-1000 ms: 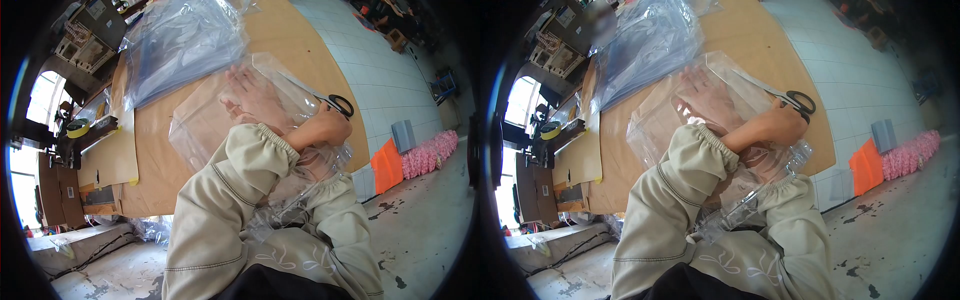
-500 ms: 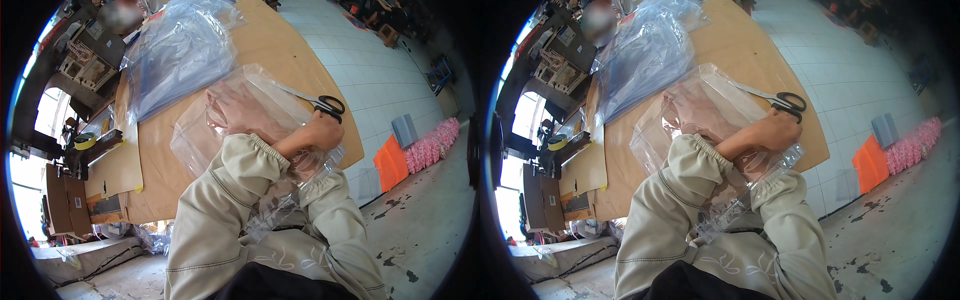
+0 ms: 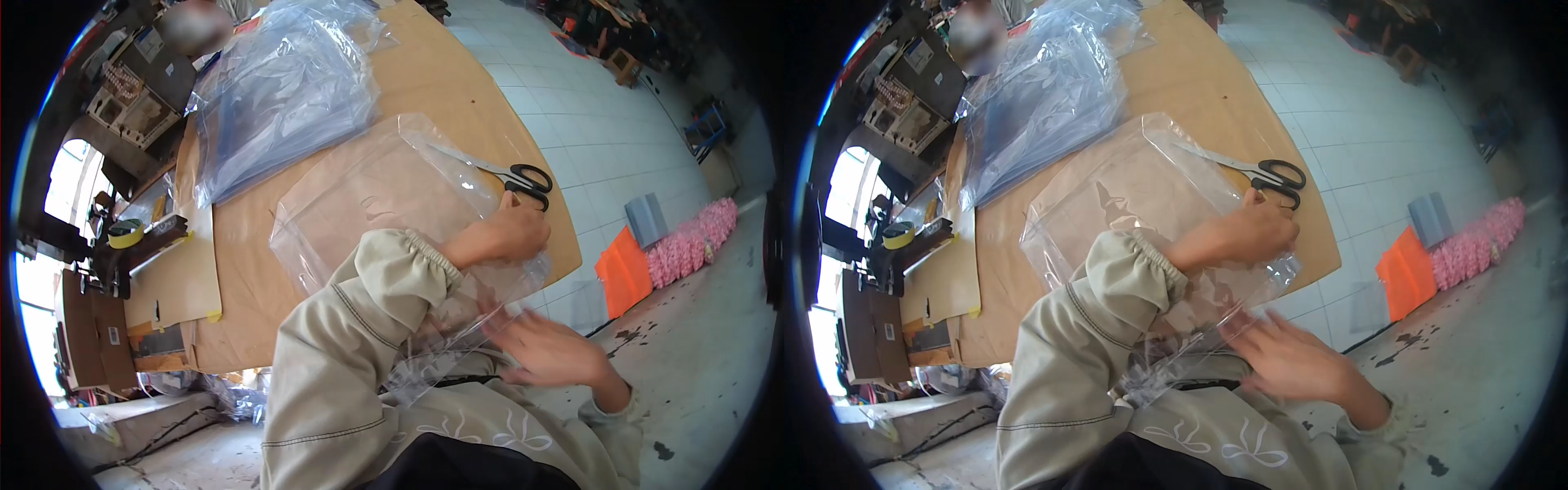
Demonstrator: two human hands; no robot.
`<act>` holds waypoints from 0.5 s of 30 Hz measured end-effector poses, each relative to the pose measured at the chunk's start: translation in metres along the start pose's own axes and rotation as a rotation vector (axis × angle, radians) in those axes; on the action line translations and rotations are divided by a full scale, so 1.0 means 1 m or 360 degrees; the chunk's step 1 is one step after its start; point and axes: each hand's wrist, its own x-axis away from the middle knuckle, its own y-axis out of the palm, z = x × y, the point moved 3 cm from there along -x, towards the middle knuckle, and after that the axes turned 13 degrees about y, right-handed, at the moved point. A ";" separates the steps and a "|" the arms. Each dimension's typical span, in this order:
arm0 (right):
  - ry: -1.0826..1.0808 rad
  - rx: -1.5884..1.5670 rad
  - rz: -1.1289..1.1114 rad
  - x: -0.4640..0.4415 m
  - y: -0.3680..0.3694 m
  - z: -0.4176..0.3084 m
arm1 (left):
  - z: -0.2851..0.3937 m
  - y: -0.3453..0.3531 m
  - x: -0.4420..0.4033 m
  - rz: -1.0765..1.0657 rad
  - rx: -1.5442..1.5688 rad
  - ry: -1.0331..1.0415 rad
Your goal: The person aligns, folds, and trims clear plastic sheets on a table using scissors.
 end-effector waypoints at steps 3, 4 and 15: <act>-0.0250 -0.0873 -0.0935 0.009 -0.060 0.025 | 0.011 0.001 0.008 0.0175 -0.0226 0.0092; -0.0401 -0.1055 -0.0802 -0.008 -0.084 0.039 | 0.015 0.007 0.012 0.0318 -0.0394 0.0217; 0.0519 -0.1790 -0.0184 -0.248 -0.026 0.114 | 0.053 -0.018 0.062 0.0714 -0.0600 0.0296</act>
